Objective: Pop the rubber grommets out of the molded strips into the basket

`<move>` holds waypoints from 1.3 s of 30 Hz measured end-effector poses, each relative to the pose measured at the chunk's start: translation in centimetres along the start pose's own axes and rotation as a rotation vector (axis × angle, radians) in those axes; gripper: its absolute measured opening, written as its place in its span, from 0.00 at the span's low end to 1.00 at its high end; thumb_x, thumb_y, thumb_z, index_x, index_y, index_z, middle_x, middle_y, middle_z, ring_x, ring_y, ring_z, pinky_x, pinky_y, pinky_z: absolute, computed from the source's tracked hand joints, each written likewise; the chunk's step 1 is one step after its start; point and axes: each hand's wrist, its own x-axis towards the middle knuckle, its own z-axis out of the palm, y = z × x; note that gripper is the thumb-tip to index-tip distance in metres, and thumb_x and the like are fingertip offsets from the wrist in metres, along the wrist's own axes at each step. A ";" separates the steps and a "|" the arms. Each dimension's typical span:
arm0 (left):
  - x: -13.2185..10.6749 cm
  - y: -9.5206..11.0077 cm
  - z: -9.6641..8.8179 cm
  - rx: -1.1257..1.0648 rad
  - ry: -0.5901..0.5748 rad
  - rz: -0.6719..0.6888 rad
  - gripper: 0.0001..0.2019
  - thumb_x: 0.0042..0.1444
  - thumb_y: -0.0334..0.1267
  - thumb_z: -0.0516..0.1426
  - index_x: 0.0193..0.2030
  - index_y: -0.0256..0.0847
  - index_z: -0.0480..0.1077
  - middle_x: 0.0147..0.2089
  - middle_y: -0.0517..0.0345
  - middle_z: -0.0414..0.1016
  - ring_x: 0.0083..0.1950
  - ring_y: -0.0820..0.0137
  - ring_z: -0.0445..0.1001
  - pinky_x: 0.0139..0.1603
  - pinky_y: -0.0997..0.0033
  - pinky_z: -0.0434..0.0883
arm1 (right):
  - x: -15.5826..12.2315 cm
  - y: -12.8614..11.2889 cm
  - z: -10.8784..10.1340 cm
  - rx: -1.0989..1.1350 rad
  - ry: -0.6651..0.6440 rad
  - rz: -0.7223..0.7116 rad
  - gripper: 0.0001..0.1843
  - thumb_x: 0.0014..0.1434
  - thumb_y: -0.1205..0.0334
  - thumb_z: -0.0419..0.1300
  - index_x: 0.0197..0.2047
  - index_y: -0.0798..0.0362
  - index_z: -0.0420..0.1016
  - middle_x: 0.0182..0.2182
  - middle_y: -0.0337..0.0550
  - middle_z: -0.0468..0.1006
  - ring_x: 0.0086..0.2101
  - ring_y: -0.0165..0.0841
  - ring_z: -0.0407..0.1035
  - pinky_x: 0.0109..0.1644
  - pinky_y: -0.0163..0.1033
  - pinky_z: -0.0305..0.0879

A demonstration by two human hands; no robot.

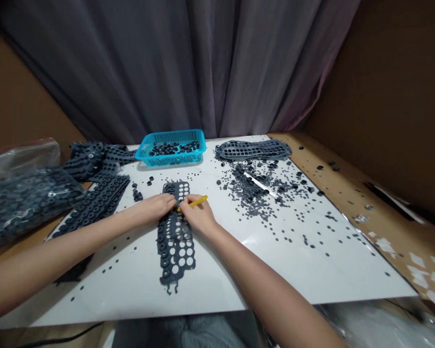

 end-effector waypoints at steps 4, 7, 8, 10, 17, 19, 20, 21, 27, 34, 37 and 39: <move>-0.8 -0.3 0.7 -0.265 0.112 -0.101 0.10 0.62 0.32 0.44 0.37 0.37 0.65 0.36 0.52 0.71 0.38 0.66 0.70 0.41 0.68 0.69 | 0.0 0.1 0.0 -0.004 0.008 0.011 0.12 0.49 0.65 0.50 0.16 0.52 0.60 0.15 0.35 0.63 0.21 0.28 0.58 0.25 0.34 0.49; -1.2 -0.4 0.9 -0.471 0.205 -0.238 0.09 0.62 0.35 0.45 0.38 0.38 0.66 0.37 0.53 0.72 0.39 0.66 0.70 0.42 0.67 0.67 | 0.0 0.2 0.0 -0.011 0.008 0.008 0.12 0.50 0.65 0.50 0.17 0.52 0.60 0.16 0.36 0.64 0.21 0.28 0.58 0.24 0.34 0.49; -1.3 -0.4 0.8 -0.506 0.217 -0.280 0.09 0.62 0.35 0.46 0.38 0.39 0.66 0.37 0.54 0.72 0.39 0.66 0.70 0.42 0.67 0.66 | 0.0 0.2 0.0 -0.013 0.006 0.010 0.11 0.50 0.65 0.50 0.17 0.52 0.60 0.16 0.36 0.64 0.21 0.28 0.59 0.24 0.34 0.49; -1.3 -0.4 0.6 -0.561 0.215 -0.338 0.08 0.61 0.36 0.48 0.38 0.39 0.67 0.36 0.55 0.73 0.38 0.66 0.70 0.41 0.68 0.65 | 0.1 0.2 0.0 -0.015 -0.002 0.019 0.11 0.49 0.65 0.50 0.17 0.52 0.61 0.17 0.37 0.66 0.22 0.29 0.60 0.24 0.34 0.50; -1.3 -0.5 0.5 -0.643 0.211 -0.384 0.09 0.59 0.38 0.49 0.37 0.38 0.68 0.31 0.58 0.71 0.32 0.68 0.68 0.36 0.70 0.62 | 0.1 0.0 0.0 -0.014 -0.010 0.034 0.10 0.49 0.65 0.50 0.17 0.52 0.60 0.17 0.36 0.66 0.22 0.28 0.61 0.25 0.34 0.51; -1.3 -0.6 0.8 -0.661 0.222 -0.390 0.09 0.58 0.39 0.49 0.37 0.38 0.68 0.31 0.58 0.71 0.32 0.68 0.68 0.35 0.70 0.62 | 0.0 0.0 0.0 -0.017 -0.008 0.026 0.10 0.49 0.65 0.50 0.17 0.52 0.60 0.17 0.36 0.66 0.22 0.28 0.61 0.25 0.34 0.51; -1.3 -0.6 0.9 -0.673 0.227 -0.392 0.10 0.58 0.40 0.49 0.37 0.38 0.68 0.31 0.58 0.71 0.32 0.68 0.68 0.35 0.70 0.62 | 0.0 0.0 0.0 -0.020 -0.007 0.028 0.10 0.49 0.65 0.50 0.18 0.52 0.61 0.17 0.36 0.66 0.22 0.28 0.61 0.25 0.33 0.51; -1.4 -0.6 1.0 -0.686 0.234 -0.397 0.10 0.58 0.40 0.49 0.37 0.38 0.68 0.31 0.58 0.71 0.32 0.68 0.68 0.35 0.71 0.62 | 0.0 -0.1 0.0 -0.022 -0.009 0.032 0.10 0.49 0.65 0.50 0.18 0.52 0.61 0.17 0.36 0.66 0.22 0.28 0.61 0.25 0.33 0.51; -1.4 -0.5 1.4 -0.740 0.293 -0.439 0.10 0.58 0.40 0.50 0.37 0.38 0.68 0.29 0.60 0.70 0.32 0.69 0.66 0.34 0.71 0.62 | 0.0 0.0 -0.1 -0.040 -0.004 0.012 0.11 0.49 0.65 0.51 0.18 0.52 0.60 0.17 0.35 0.65 0.22 0.28 0.60 0.25 0.33 0.51; -1.5 -0.3 1.1 -0.664 0.271 -0.413 0.09 0.59 0.38 0.50 0.38 0.38 0.69 0.28 0.60 0.69 0.30 0.69 0.66 0.34 0.71 0.62 | 0.3 0.5 0.2 0.000 -0.013 0.023 0.10 0.49 0.65 0.52 0.18 0.53 0.62 0.17 0.36 0.66 0.22 0.28 0.60 0.25 0.33 0.51; -1.5 -0.2 0.6 -0.587 0.230 -0.344 0.08 0.58 0.37 0.53 0.39 0.38 0.70 0.30 0.59 0.69 0.31 0.69 0.67 0.34 0.71 0.62 | 0.3 0.3 -0.7 0.160 -0.068 0.034 0.07 0.51 0.65 0.52 0.22 0.53 0.65 0.17 0.36 0.67 0.20 0.28 0.59 0.24 0.32 0.52; -1.4 -0.2 0.4 -0.562 0.206 -0.308 0.08 0.57 0.37 0.54 0.40 0.38 0.70 0.31 0.58 0.69 0.31 0.69 0.67 0.34 0.71 0.62 | -0.3 -0.5 -2.0 0.275 -0.092 -0.025 0.06 0.55 0.64 0.51 0.31 0.53 0.68 0.21 0.37 0.71 0.21 0.28 0.61 0.25 0.33 0.56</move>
